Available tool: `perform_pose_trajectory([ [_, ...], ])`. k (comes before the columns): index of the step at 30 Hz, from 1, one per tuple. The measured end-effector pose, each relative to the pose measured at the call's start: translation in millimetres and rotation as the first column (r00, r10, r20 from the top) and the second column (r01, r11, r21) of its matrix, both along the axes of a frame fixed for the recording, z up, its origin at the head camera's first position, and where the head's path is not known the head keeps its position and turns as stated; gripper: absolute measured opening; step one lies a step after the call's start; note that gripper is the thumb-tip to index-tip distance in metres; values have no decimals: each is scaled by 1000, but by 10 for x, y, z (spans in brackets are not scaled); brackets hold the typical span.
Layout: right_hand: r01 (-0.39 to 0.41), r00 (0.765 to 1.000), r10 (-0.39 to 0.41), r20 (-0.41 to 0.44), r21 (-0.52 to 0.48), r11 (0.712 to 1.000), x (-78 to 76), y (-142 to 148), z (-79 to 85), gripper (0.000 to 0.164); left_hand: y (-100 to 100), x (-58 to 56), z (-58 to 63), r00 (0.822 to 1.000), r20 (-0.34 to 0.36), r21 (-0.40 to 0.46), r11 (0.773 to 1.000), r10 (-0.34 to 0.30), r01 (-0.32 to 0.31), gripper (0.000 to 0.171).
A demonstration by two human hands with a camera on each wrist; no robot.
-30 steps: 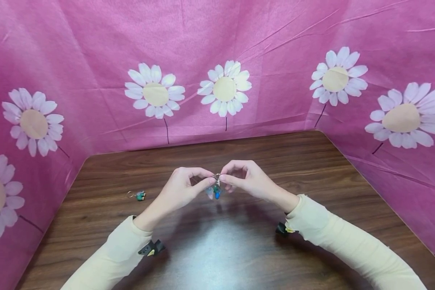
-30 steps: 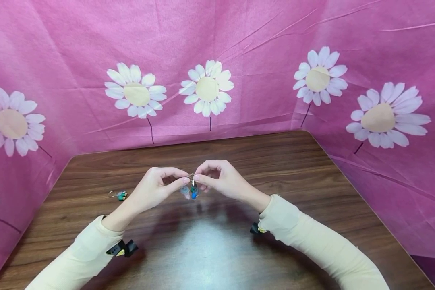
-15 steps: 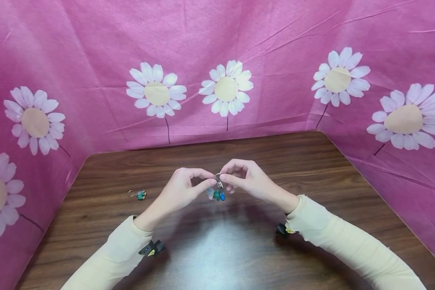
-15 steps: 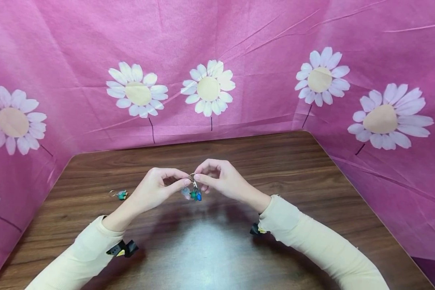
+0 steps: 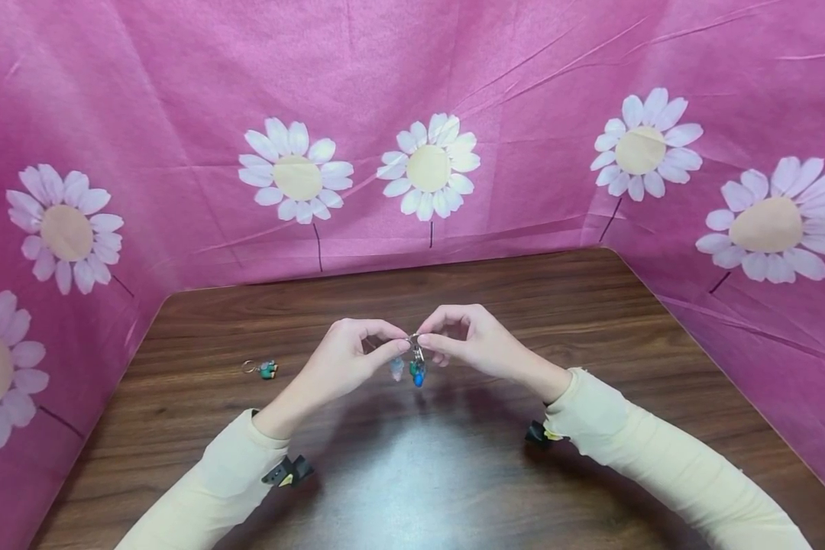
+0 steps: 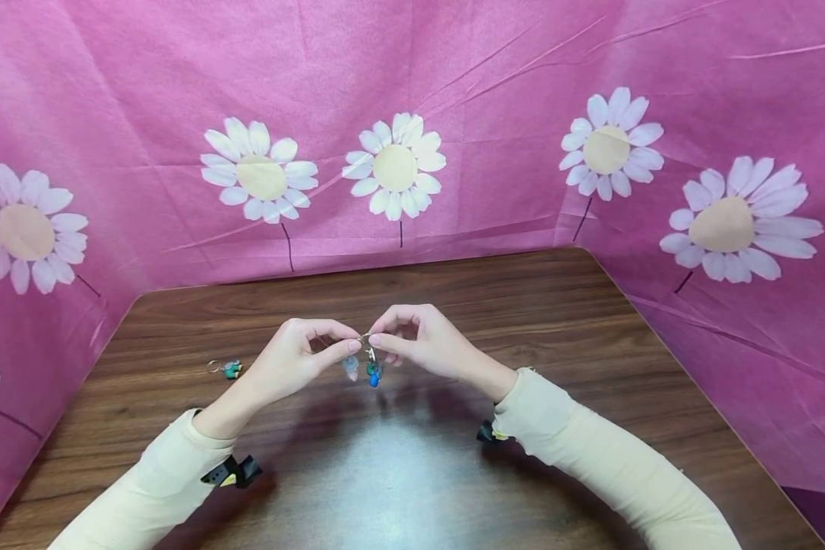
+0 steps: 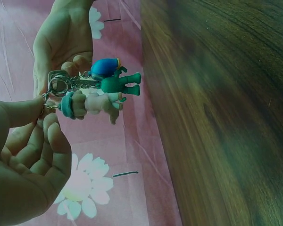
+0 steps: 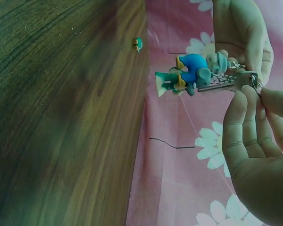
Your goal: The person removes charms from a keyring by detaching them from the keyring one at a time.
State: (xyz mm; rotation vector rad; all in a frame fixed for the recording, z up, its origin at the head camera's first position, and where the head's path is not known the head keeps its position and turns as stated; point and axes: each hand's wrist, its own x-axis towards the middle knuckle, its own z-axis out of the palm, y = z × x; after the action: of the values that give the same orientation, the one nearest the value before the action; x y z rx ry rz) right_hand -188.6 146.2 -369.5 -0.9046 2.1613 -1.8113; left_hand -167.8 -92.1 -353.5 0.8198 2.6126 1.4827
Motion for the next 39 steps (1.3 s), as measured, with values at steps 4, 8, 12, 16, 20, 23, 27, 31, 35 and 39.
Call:
perform_pose_trajectory([
  [4, -6, 1000, 7, -28, 29, 1000, -8, 6, 10, 5, -2, 2, 4, 1000, 10, 0, 1000, -6, 6, 9],
  [8, -11, 999, 13, -47, 55, 998, -14, 8, 28, 5, -5, 6, 10, 1000, 18, -6, 1000, -3, 3, 8],
  [12, -29, 999, 31, -21, 70, 997, -18, 6, 45, 5, -14, 6, 12, 1000, 18, -35, 999, -1, 2, 9],
  [16, -73, 997, 71, 29, 72, 995, -25, 11, 61, 6, -26, 6, 10, 1000, 20, -59, 998, -14, 15, 8],
  [20, -97, 995, 95, 25, 106, 990, -36, 22, 75, 5, -29, 6, 7, 999, 31, -66, 997, -39, 41, 7],
  [23, -105, 994, 105, 2, 141, 985, -34, 26, 89, 4, -28, 6, 7, 997, 45, -71, 996, -55, 58, 8],
  [27, -119, 991, 129, -43, 179, 977, -18, 6, 102, 4, -31, 12, 15, 998, 37, -89, 995, -47, 50, 8],
  [31, -96, 991, 112, -75, 191, 977, 2, -23, 105, 5, -38, 11, 25, 999, 31, -83, 996, -42, 44, 10],
  [35, -62, 995, 76, -68, 189, 980, 10, -36, 81, 5, -49, 1, 28, 997, 47, -66, 995, -66, 69, 10],
  [39, -57, 996, 67, -52, 171, 984, 13, -43, 61, 6, -72, -4, 19, 992, 82, -41, 994, -94, 98, 10],
])
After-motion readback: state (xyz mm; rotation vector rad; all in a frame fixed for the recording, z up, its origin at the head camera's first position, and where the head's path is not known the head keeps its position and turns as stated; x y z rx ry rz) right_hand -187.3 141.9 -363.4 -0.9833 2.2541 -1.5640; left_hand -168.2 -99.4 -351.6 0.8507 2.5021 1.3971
